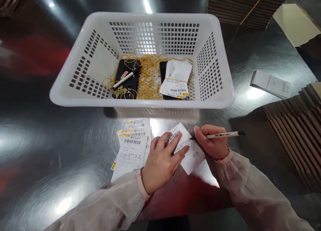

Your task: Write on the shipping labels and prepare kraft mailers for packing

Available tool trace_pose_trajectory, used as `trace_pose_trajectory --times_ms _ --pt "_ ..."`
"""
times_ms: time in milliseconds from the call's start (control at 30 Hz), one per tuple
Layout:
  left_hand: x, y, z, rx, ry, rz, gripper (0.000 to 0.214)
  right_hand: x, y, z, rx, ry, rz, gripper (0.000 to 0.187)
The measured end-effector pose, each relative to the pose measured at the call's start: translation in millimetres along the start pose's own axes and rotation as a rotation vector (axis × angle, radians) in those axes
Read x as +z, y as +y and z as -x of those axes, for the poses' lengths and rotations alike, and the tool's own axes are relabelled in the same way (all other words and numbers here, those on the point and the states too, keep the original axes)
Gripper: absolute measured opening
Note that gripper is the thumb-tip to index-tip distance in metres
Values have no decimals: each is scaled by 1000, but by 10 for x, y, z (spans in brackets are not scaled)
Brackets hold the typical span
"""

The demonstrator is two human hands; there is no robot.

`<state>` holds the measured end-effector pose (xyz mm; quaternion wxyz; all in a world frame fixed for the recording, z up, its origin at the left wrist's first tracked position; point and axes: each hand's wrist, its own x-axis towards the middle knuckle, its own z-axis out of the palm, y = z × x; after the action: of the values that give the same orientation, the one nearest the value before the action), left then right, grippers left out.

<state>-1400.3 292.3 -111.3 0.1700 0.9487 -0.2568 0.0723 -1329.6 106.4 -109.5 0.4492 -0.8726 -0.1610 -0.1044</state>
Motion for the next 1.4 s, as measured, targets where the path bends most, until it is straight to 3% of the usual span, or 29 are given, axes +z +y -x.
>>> trace_pose_trajectory --times_ms 767,933,1067,1100,1233,1300,1400 --pt "15 -6 13 4 4 -2 28 -7 1 -9 -11 15 12 46" --pt "2 4 -2 -2 -8 24 27 -85 104 -42 148 -80 -238 46" --pt "4 -1 -2 -63 -24 140 23 -99 122 31 366 78 -406 31" --pt "12 -7 -2 -81 -14 185 20 -81 81 88 371 95 -356 25" --pt "15 -18 -46 -117 18 342 19 91 -145 463 216 78 122 37" --pt "-45 -14 -89 -128 -33 364 23 209 -190 658 115 69 341 35" --pt "-233 -53 -131 -92 -144 362 34 332 -135 799 82 69 517 38"
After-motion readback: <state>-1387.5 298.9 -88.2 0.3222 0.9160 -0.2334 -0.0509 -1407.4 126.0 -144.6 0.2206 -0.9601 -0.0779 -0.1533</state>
